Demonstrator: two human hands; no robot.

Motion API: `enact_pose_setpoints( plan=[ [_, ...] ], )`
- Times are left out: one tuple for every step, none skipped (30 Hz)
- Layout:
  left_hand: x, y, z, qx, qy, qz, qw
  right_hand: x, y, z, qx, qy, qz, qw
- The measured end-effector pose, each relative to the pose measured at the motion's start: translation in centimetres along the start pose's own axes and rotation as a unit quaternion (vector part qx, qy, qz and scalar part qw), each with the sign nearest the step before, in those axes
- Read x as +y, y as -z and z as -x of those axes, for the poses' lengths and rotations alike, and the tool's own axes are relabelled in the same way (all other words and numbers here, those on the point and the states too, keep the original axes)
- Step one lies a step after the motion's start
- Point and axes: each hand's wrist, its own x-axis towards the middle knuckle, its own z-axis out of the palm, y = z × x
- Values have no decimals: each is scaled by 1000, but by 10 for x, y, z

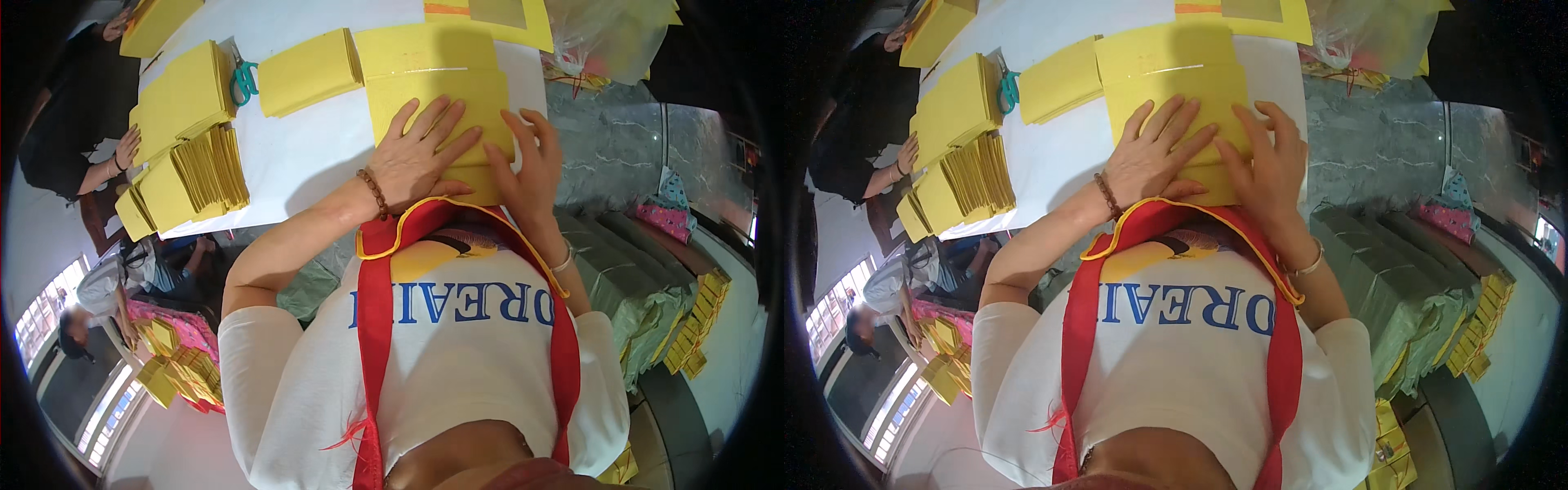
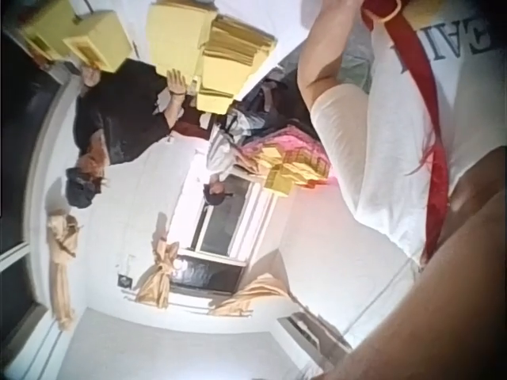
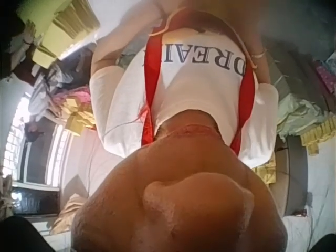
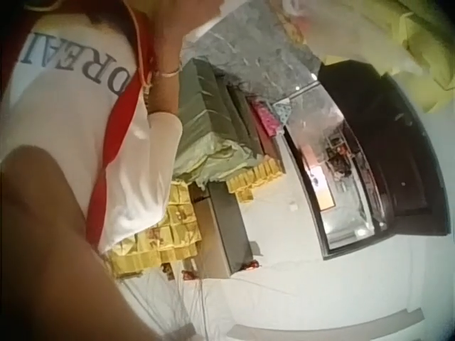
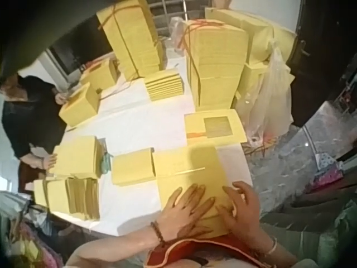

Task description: Folding sheets of yellow paper with silver foil centers as part of a manual production process.

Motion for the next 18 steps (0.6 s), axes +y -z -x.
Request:
enact_pose_setpoints(
  plan=[
    [-1, 0, 0, 2, 4, 0, 1000, 1, 0, 7, 58, 126, 107, 985],
    [-1, 0, 0, 9, -2, -8, 1000, 4, 0, 15, 57, 127, 107, 985],
    [-1, 0, 1, 17, -8, -16, 1000, 11, -1, 22, -29, 165, 124, 978],
    [0, 0, 1, 18, -7, -15, 1000, 15, -1, 27, -115, 201, 141, 963],
    [-1, 1, 1, 12, -3, 9, 1000, 16, 0, 28, -116, 202, 142, 962],
    [-1, 2, 2, 7, 3, 32, 999, 17, 0, 29, -135, 188, 141, 963],
    [-2, 3, 3, 10, 6, 30, 999, 17, 0, 28, -155, 177, 139, 962],
    [-4, 5, 3, 41, 2, 27, 999, 18, 0, 28, -155, 183, 139, 961],
    [-5, 6, 5, 73, -2, 23, 997, 18, 1, 29, -160, 176, 143, 961],
    [-5, 6, 6, 77, 4, 19, 997, 17, 0, 29, -165, 172, 146, 960],
    [-3, 5, 6, 62, 2, 13, 998, 16, 1, 29, -166, 180, 144, 959],
    [0, 4, 5, 48, 0, 8, 999, 14, 4, 28, -167, 168, 138, 962],
    [3, 3, 4, 51, 5, 3, 999, 12, 5, 26, -166, 154, 131, 965],
    [8, 0, 2, 55, -13, -88, 995, 14, 9, 23, -169, 162, 130, 963],
    [12, -3, 1, 57, -31, -178, 982, 17, 13, 18, -186, 133, 19, 973],
    [16, -5, 1, 110, -27, -220, 969, 20, 16, 14, -203, 102, -93, 969],
    [17, -6, 0, 112, -20, -224, 968, 21, 17, 13, -206, 110, -95, 968],
    [17, -8, -2, 121, 10, -208, 971, 20, 18, 13, -146, 75, -173, 971]
  ],
)
